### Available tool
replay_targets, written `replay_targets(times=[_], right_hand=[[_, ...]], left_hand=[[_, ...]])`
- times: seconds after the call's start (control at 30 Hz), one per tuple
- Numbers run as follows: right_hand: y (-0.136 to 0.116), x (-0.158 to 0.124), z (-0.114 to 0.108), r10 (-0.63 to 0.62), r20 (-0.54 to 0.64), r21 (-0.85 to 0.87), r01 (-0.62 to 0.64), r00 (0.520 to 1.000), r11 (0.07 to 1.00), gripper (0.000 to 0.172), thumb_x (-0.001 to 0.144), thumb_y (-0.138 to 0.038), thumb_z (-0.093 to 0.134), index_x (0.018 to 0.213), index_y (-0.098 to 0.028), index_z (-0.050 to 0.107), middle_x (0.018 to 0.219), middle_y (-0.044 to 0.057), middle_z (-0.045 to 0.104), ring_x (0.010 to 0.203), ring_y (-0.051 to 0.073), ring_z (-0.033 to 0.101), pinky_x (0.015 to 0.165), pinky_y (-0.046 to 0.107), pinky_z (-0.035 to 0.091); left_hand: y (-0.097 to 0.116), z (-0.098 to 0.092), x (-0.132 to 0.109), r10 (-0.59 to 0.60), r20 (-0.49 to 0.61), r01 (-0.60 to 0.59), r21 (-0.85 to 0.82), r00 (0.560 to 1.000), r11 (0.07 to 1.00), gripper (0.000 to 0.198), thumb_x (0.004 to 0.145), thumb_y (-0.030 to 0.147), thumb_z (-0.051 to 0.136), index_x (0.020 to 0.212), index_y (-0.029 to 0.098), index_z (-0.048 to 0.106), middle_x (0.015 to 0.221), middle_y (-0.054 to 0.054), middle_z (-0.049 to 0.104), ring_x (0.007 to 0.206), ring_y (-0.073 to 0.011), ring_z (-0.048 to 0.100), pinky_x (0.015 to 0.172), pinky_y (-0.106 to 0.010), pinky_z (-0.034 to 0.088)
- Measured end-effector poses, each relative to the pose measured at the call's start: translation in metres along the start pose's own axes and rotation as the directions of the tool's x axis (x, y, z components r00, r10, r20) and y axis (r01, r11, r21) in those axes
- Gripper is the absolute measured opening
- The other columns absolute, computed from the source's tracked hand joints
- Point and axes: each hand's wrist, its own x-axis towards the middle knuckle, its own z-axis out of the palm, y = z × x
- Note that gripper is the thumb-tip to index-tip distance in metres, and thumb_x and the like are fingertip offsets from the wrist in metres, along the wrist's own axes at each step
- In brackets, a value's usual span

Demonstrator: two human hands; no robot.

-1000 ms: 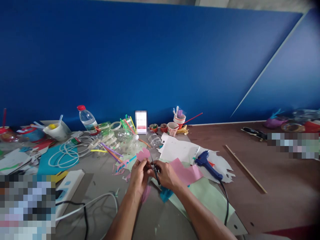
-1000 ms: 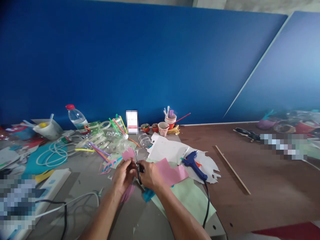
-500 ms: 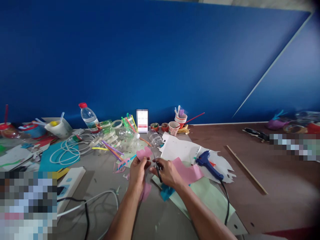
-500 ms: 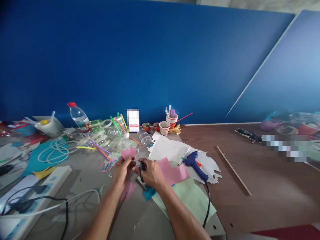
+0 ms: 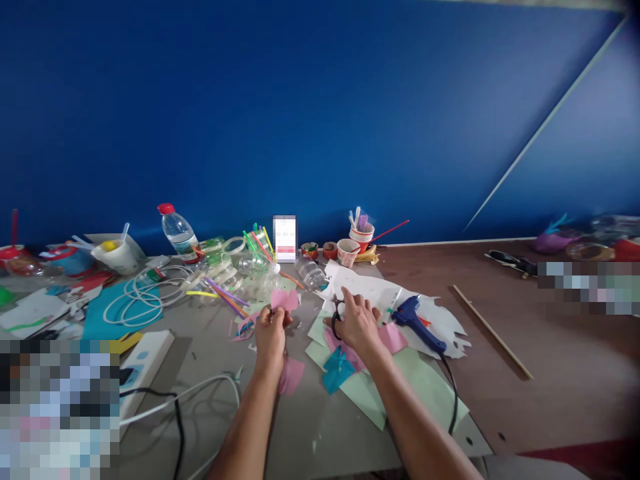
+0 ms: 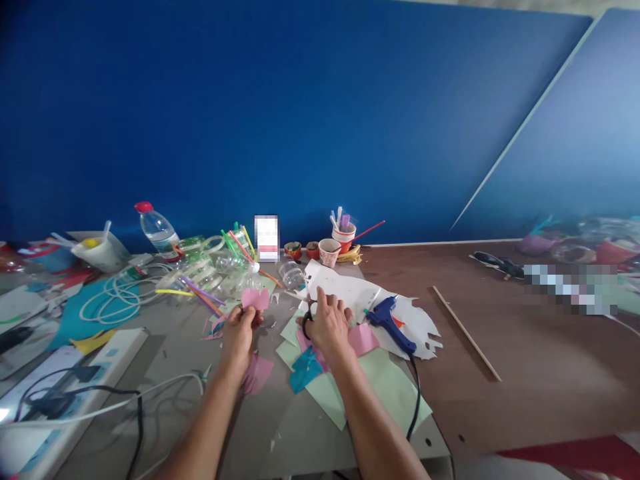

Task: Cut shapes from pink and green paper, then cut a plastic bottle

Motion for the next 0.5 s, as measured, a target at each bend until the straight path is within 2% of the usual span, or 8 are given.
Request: replay_targets(times=[0.13, 0.2, 0.3, 0.4, 0.5], right_hand=[[0.004, 0.004, 0.001, 0.006, -0.024, -0.027, -0.007, 1.000, 1.000, 0.074, 0.080, -0.047, 0.063, 0.143, -0.020, 0.036, 0.121, 0.015, 0.056, 0.112, 0.032, 0.047, 0.093, 0.043, 0.026], [0.004, 0.004, 0.001, -0.006, -0.012, -0.025, 0.006, 1.000, 1.000, 0.075, 0.079, -0.046, 0.064, 0.143, -0.020, 0.036, 0.122, 0.015, 0.056, 0.112, 0.031, 0.047, 0.093, 0.042, 0.026], [0.003, 0.004, -0.001, -0.034, 0.015, -0.017, 0.035, 0.999, 0.999, 0.070, 0.080, -0.047, 0.064, 0.140, -0.021, 0.040, 0.121, 0.015, 0.058, 0.112, 0.032, 0.047, 0.092, 0.042, 0.026], [0.004, 0.005, -0.006, -0.034, 0.018, -0.002, 0.034, 0.999, 0.999, 0.057, 0.081, -0.050, 0.061, 0.130, -0.023, 0.052, 0.116, 0.013, 0.063, 0.111, 0.033, 0.048, 0.091, 0.043, 0.026], [0.005, 0.008, -0.013, 0.019, -0.020, 0.046, -0.018, 1.000, 0.999, 0.051, 0.083, -0.052, 0.058, 0.125, -0.023, 0.057, 0.113, 0.013, 0.065, 0.110, 0.033, 0.049, 0.090, 0.044, 0.026]], left_hand=[[0.009, -0.004, 0.000, 0.080, -0.079, -0.085, -0.057, 0.994, 0.995, 0.019, 0.065, 0.030, 0.068, 0.062, 0.020, 0.053, 0.058, 0.003, 0.057, 0.053, -0.0105, 0.054, 0.058, -0.022, 0.044], [0.019, -0.002, -0.008, 0.115, -0.048, -0.118, -0.073, 0.992, 0.990, 0.017, 0.065, 0.028, 0.070, 0.069, 0.019, 0.056, 0.060, 0.004, 0.056, 0.054, -0.0094, 0.053, 0.058, -0.021, 0.043], [0.040, 0.004, -0.028, 0.150, 0.057, -0.146, -0.066, 0.987, 0.987, 0.034, 0.068, 0.027, 0.070, 0.100, 0.020, 0.060, 0.066, 0.003, 0.060, 0.054, -0.0096, 0.053, 0.057, -0.021, 0.042], [0.060, 0.006, -0.051, 0.205, 0.224, -0.226, 0.075, 0.953, 0.971, 0.043, 0.066, 0.021, 0.072, 0.107, 0.022, 0.058, 0.064, 0.003, 0.059, 0.053, -0.0121, 0.055, 0.058, -0.023, 0.043], [0.061, -0.007, -0.068, 0.239, 0.330, -0.348, 0.326, 0.913, 0.879, 0.040, 0.065, 0.017, 0.071, 0.104, 0.022, 0.063, 0.070, -0.002, 0.064, 0.063, -0.0165, 0.060, 0.062, -0.024, 0.043]])
